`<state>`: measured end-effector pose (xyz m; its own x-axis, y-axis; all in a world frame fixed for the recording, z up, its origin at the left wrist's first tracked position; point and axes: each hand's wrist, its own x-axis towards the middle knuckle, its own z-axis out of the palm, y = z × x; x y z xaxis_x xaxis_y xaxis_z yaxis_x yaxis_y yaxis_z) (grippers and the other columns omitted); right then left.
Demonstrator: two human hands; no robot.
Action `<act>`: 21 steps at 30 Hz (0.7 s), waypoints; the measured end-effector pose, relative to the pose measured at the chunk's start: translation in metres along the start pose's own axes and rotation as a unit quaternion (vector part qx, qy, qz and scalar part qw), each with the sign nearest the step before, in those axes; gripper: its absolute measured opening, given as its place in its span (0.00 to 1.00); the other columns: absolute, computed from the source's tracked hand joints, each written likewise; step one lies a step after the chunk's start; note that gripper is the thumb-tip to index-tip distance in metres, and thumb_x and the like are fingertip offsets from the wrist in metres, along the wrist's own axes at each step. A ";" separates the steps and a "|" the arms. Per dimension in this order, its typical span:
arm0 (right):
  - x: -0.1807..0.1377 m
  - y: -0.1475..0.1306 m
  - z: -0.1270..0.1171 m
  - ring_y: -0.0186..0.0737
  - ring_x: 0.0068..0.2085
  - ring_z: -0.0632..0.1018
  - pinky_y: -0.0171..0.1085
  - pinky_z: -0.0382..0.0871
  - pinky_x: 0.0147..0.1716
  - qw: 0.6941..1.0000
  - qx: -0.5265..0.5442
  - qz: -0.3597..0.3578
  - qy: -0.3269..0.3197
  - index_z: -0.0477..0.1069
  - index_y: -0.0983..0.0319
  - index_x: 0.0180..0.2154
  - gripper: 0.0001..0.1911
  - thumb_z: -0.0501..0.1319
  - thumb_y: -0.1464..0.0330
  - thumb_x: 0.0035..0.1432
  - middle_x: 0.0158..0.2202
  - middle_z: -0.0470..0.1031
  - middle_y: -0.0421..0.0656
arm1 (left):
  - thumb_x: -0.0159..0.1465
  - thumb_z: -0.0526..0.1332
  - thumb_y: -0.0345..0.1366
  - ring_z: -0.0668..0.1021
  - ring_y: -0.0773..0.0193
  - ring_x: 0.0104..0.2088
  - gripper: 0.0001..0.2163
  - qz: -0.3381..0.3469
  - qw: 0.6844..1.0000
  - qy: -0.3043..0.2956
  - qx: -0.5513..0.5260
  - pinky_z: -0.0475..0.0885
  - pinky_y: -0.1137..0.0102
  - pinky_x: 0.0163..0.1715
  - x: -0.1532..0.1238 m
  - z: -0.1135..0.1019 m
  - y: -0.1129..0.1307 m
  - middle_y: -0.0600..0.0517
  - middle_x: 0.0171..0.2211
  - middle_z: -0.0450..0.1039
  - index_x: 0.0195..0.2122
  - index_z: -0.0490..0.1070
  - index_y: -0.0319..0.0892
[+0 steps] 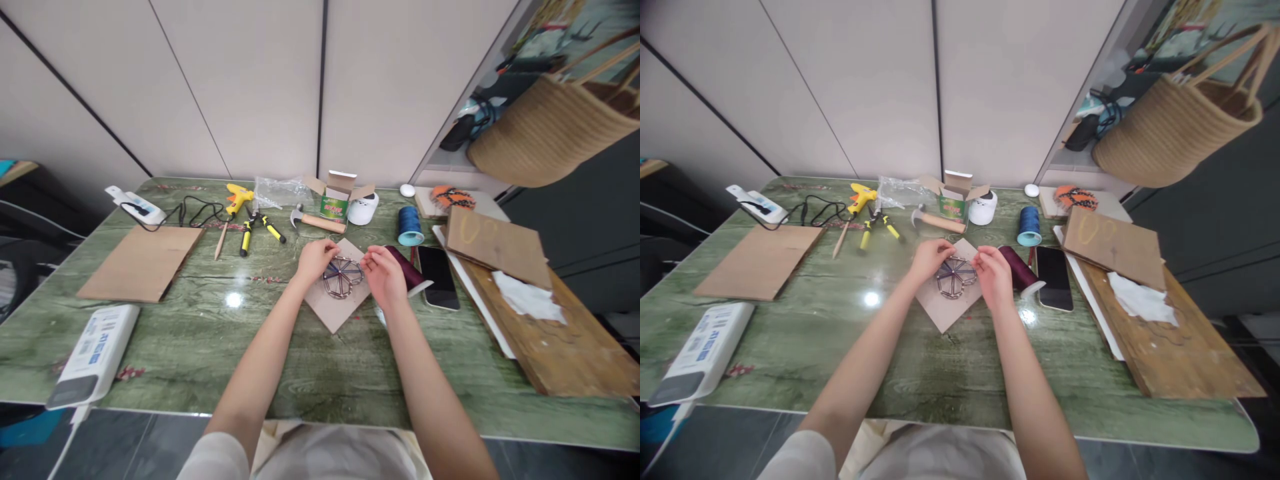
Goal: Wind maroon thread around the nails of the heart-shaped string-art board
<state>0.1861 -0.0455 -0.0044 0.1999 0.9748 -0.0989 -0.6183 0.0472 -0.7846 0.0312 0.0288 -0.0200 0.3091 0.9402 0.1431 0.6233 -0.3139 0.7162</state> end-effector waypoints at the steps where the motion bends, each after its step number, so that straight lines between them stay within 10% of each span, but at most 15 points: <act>1: 0.000 0.000 0.000 0.29 0.30 0.73 0.31 0.67 0.34 1.000 0.002 0.002 0.000 0.72 0.61 0.31 0.07 0.63 0.72 0.45 0.25 0.72 0.37 | 0.60 0.59 0.35 0.76 0.65 0.30 0.06 0.007 1.000 0.000 -0.001 0.66 0.73 0.33 -0.001 -0.001 0.000 0.53 0.30 0.77 0.32 0.75 0.42; 11: 0.008 -0.010 -0.011 0.28 0.27 0.71 0.30 0.66 0.30 0.997 0.041 0.010 0.064 0.70 0.61 0.30 0.09 0.63 0.71 0.41 0.24 0.69 0.36 | 0.62 0.56 0.32 0.74 0.65 0.36 0.05 0.099 0.995 -0.022 -0.023 0.67 0.72 0.39 -0.021 -0.014 -0.002 0.52 0.34 0.75 0.33 0.71 0.41; 15: 0.008 -0.007 -0.015 0.29 0.22 0.66 0.31 0.59 0.23 0.988 -0.144 -0.036 0.049 0.71 0.61 0.32 0.09 0.63 0.68 0.43 0.22 0.66 0.35 | 0.63 0.55 0.34 0.73 0.64 0.38 0.06 0.145 0.989 -0.025 0.010 0.66 0.70 0.41 -0.024 -0.015 -0.005 0.52 0.36 0.73 0.35 0.71 0.41; 21: -0.003 -0.002 -0.008 0.33 0.26 0.68 0.36 0.63 0.31 0.798 -0.586 -0.134 -0.053 0.75 0.61 0.34 0.10 0.59 0.66 0.51 0.31 0.74 0.41 | 0.65 0.52 0.35 0.70 0.62 0.41 0.08 0.190 0.976 -0.037 0.103 0.65 0.68 0.44 -0.025 -0.019 -0.002 0.51 0.37 0.73 0.36 0.70 0.42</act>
<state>0.1925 -0.0505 -0.0075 0.1023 0.9799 0.1715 0.5830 0.0806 -0.8084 0.0081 0.0081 -0.0121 0.5918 0.7414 0.3165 0.5822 -0.6646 0.4682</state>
